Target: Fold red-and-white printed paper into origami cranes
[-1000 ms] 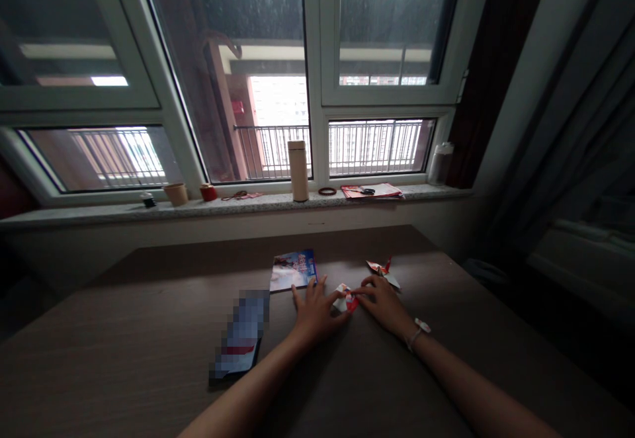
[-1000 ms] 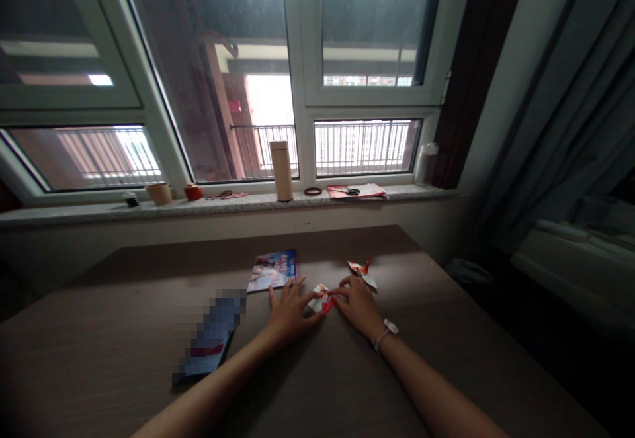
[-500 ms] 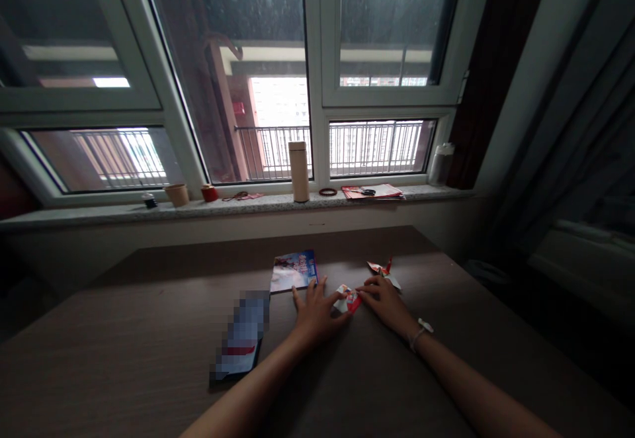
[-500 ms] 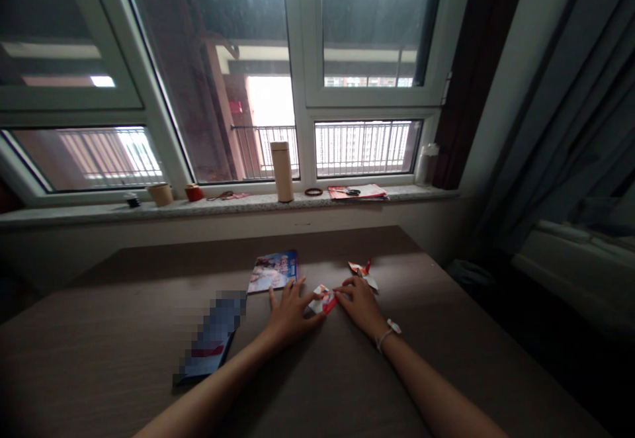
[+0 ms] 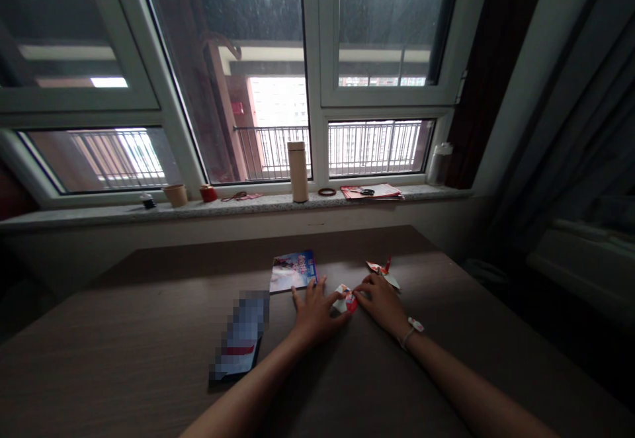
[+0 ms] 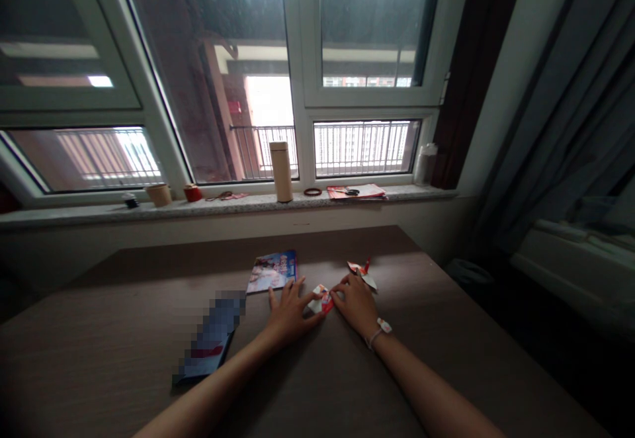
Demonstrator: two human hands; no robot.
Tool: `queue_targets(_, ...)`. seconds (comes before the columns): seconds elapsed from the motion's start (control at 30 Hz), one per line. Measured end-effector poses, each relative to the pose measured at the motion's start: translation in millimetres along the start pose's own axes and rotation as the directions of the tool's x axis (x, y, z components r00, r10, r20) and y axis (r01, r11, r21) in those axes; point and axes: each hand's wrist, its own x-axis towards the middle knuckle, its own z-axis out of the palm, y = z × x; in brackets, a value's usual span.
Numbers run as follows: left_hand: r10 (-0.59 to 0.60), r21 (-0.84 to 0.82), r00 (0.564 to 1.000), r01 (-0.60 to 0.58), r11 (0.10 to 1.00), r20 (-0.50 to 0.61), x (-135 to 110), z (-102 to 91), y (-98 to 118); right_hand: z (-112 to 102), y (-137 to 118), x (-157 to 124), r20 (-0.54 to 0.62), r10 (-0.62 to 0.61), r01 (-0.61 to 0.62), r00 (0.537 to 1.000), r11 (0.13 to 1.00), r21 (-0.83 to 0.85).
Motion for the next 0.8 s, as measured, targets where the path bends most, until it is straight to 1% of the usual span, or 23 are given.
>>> queue_targets(0.1, 0.004, 0.006, 1.0, -0.004, 1.0, 0.005, 0.4, 0.1, -0.2, 1.8, -0.6, -0.1, -0.011, 0.005, -0.005, 1.0, 1.0, -0.001)
queue_targets(0.3, 0.01, -0.011, 1.0, -0.01, 1.0, 0.005, 0.9, 1.0, -1.6, 2.2, 0.0, 1.5, 0.013, 0.028, -0.028, 1.0, 1.0, 0.006)
queue_targets(0.53, 0.027, -0.004, 1.0, -0.027, 1.0, -0.01, 1.1, 3.3, -3.6, 5.8, -2.5, 5.6, -0.016, 0.048, -0.048, 0.999, 0.999, -0.002)
queue_targets(0.67, 0.032, 0.007, 0.999, -0.032, 0.999, 0.003, 1.4, 3.5, -4.8, 6.3, -0.5, 5.6, -0.012, 0.041, -0.04, 0.999, 0.999, 0.033)
queue_targets(0.8, 0.052, -0.008, 0.999, -0.052, 0.999, -0.009, 1.9, 5.0, -6.9, 7.8, 5.2, 5.7, 0.015, 0.038, -0.039, 0.999, 0.995, 0.087)
